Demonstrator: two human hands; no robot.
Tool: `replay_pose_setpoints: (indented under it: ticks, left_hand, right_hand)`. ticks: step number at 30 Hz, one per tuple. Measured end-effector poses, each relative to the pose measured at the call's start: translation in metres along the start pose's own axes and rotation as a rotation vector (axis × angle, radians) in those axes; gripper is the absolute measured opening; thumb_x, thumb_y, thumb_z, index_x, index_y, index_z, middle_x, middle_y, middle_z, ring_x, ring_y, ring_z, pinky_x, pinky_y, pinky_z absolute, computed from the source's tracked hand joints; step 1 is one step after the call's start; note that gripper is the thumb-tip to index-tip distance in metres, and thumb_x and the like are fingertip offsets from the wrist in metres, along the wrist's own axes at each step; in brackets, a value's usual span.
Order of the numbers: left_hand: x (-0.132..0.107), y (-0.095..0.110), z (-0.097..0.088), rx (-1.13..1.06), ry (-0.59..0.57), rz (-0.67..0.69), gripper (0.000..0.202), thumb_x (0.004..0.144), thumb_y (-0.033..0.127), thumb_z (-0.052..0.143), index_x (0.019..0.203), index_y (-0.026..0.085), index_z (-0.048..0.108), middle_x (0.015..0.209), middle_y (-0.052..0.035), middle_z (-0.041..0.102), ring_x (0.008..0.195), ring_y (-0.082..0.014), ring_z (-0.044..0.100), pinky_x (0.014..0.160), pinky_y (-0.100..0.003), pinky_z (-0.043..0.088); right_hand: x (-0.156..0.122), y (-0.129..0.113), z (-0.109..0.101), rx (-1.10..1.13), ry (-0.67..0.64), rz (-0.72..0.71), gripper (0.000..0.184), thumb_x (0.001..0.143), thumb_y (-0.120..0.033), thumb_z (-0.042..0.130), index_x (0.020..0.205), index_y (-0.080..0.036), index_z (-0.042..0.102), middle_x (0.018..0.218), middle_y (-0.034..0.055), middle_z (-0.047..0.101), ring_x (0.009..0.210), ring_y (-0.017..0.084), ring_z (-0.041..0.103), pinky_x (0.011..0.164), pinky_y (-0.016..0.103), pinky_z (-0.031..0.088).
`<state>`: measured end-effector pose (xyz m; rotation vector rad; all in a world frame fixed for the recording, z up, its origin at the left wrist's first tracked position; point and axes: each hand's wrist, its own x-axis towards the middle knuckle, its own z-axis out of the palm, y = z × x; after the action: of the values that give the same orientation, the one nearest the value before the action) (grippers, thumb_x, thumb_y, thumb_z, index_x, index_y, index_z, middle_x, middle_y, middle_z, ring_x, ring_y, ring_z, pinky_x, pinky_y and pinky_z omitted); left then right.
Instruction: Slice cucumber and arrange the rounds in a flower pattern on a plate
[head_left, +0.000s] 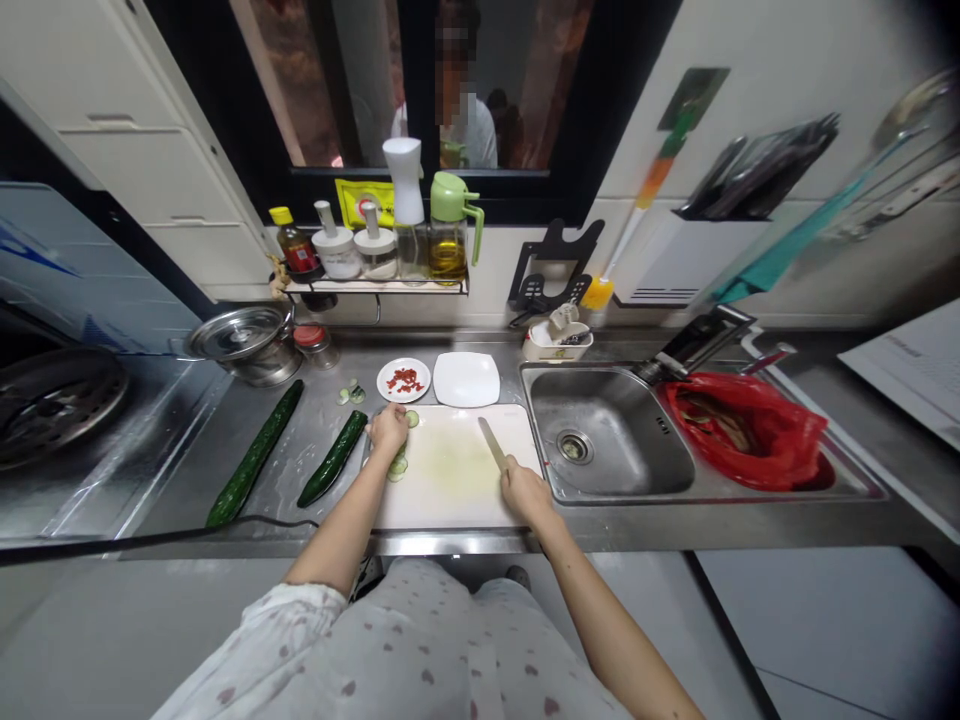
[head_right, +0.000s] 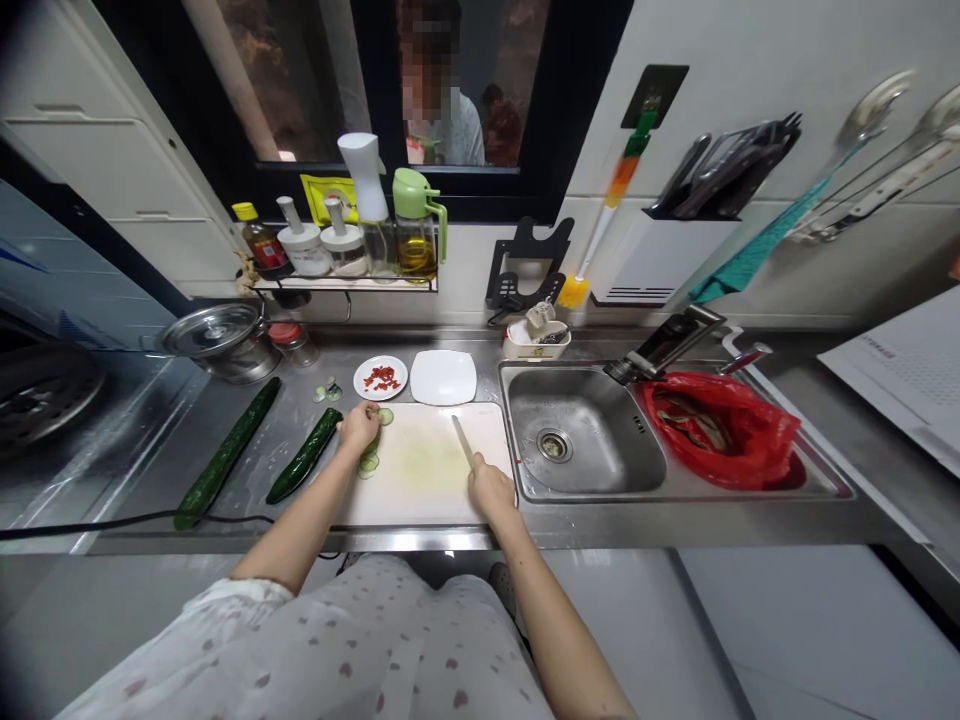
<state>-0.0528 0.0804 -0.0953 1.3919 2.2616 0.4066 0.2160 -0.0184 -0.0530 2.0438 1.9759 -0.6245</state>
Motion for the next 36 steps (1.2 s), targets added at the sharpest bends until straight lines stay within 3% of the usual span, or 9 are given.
replay_pose_setpoints:
  ticks: [3,8,15,18,20,24,27,31,36]
  left_hand:
    - [-0.008,0.002,0.002,-0.065,-0.076,0.029,0.021,0.082,0.030,0.059,0.101,0.027,0.068,0.098,-0.0016,0.074,0.097,-0.0207,0.064,0.090,-0.035,0.039]
    - [-0.021,0.009,0.005,0.032,-0.294,0.281,0.024,0.088,0.027,0.050,0.099,0.025,0.071,0.098,-0.0020,0.074,0.092,-0.0187,0.064,0.089,-0.034,0.041]
    - [-0.035,0.027,0.006,0.199,-0.419,0.648,0.018,0.081,0.021,0.055,0.081,0.026,0.072,0.099,-0.0057,0.071,0.107,-0.0257,0.054,0.099,-0.041,0.031]
    - [-0.040,0.033,0.007,0.291,-0.460,0.859,0.022,0.083,0.020,0.052,0.081,0.027,0.072,0.100,-0.0073,0.068,0.109,-0.0256,0.050,0.099,-0.041,0.029]
    - [-0.043,0.034,0.008,0.303,-0.472,0.919,0.022,0.083,0.020,0.053,0.082,0.028,0.073,0.103,-0.0078,0.066,0.110,-0.0251,0.048,0.099,-0.039,0.028]
    - [-0.048,0.030,0.008,0.258,-0.448,0.911,0.028,0.084,0.018,0.052,0.097,0.033,0.072,0.109,-0.0065,0.064,0.112,-0.0233,0.048,0.100,-0.037,0.027]
    - [-0.053,0.022,0.009,0.244,-0.324,0.804,0.039,0.089,0.016,0.043,0.113,0.034,0.067,0.112,-0.0069,0.062,0.114,-0.0232,0.047,0.099,-0.038,0.026]
    - [-0.061,0.008,0.012,0.229,-0.163,0.580,0.034,0.094,0.024,0.040,0.115,0.031,0.067,0.113,-0.0083,0.062,0.113,-0.0253,0.047,0.097,-0.040,0.027]
    - [-0.072,-0.005,0.014,0.215,-0.151,0.468,0.031,0.089,0.040,0.054,0.115,0.030,0.067,0.115,-0.0084,0.063,0.113,-0.0280,0.046,0.097,-0.042,0.028]
  right_hand:
    - [0.000,0.000,0.000,0.000,0.004,-0.002,0.032,0.096,-0.023,0.029,0.121,-0.019,0.048,0.102,0.0144,0.069,0.097,0.026,0.066,0.076,0.032,0.042]
    - [0.000,0.000,0.000,-0.003,0.013,-0.006,0.031,0.095,-0.023,0.030,0.120,-0.019,0.049,0.103,0.0144,0.070,0.097,0.025,0.066,0.076,0.032,0.041]
    - [-0.002,-0.001,-0.001,-0.003,0.002,0.002,0.030,0.096,-0.024,0.031,0.121,-0.019,0.047,0.103,0.0139,0.069,0.097,0.024,0.066,0.076,0.031,0.041]
    - [-0.002,-0.001,-0.002,-0.007,0.000,0.006,0.031,0.096,-0.023,0.031,0.122,-0.019,0.047,0.103,0.0139,0.069,0.097,0.024,0.066,0.075,0.031,0.041]
    - [-0.002,-0.001,-0.002,-0.009,-0.004,0.006,0.031,0.096,-0.024,0.030,0.122,-0.019,0.047,0.103,0.0138,0.069,0.097,0.024,0.066,0.075,0.031,0.041]
    - [-0.001,-0.001,-0.002,-0.006,-0.010,0.006,0.032,0.096,-0.024,0.031,0.123,-0.019,0.047,0.104,0.0133,0.069,0.098,0.023,0.066,0.075,0.030,0.041]
    - [-0.002,0.000,-0.001,-0.002,-0.004,-0.002,0.032,0.095,-0.023,0.031,0.122,-0.019,0.047,0.105,0.0133,0.069,0.098,0.024,0.066,0.075,0.031,0.041]
    - [-0.001,0.001,-0.002,-0.001,-0.003,-0.001,0.032,0.095,-0.023,0.030,0.122,-0.018,0.047,0.105,0.0141,0.069,0.098,0.025,0.066,0.075,0.032,0.042]
    - [-0.005,0.002,-0.007,-0.012,-0.011,-0.018,0.031,0.097,-0.026,0.030,0.121,-0.019,0.048,0.106,0.0140,0.069,0.099,0.025,0.065,0.075,0.031,0.041]
